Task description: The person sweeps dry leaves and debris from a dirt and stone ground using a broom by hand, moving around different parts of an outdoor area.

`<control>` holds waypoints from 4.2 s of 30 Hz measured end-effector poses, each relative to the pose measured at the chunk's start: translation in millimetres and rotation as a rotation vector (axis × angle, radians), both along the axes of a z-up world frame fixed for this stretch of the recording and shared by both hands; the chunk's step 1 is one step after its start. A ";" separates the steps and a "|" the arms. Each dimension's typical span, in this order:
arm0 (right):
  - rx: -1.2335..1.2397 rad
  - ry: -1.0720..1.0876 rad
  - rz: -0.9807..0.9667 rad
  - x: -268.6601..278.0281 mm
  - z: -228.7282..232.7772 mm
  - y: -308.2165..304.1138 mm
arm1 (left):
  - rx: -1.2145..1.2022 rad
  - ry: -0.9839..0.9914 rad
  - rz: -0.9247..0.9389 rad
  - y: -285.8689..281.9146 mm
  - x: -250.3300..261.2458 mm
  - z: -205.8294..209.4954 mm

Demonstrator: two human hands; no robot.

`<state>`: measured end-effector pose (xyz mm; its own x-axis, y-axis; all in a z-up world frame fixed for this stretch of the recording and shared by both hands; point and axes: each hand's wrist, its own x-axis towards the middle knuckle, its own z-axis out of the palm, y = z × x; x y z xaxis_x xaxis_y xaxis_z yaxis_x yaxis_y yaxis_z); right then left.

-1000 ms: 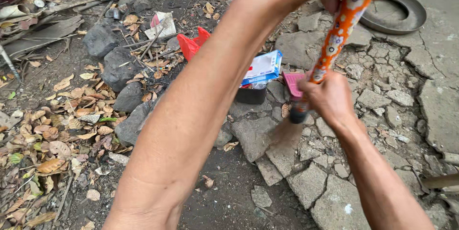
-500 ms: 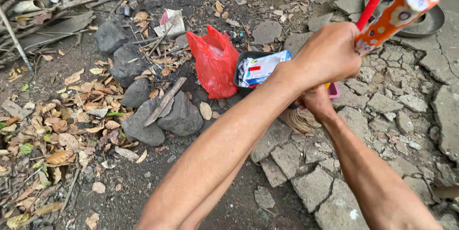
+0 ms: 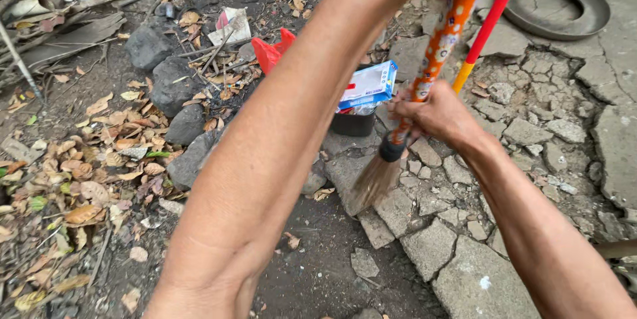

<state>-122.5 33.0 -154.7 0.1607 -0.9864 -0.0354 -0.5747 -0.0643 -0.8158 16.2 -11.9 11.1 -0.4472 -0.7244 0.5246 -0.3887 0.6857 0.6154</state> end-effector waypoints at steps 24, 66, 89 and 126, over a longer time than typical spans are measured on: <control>0.234 -0.280 0.515 203.1 -292.0 -30.4 | 0.209 0.000 0.498 118.0 163.7 -177.0; -0.208 0.079 0.693 475.5 -138.7 47.9 | 0.130 0.286 0.839 231.6 460.0 -72.3; 0.005 -0.249 1.054 717.4 -128.2 8.5 | 0.064 0.055 1.293 224.9 579.6 -46.6; 0.075 -0.267 1.777 1189.5 -18.3 415.9 | -0.112 0.194 2.043 561.5 1032.5 -155.2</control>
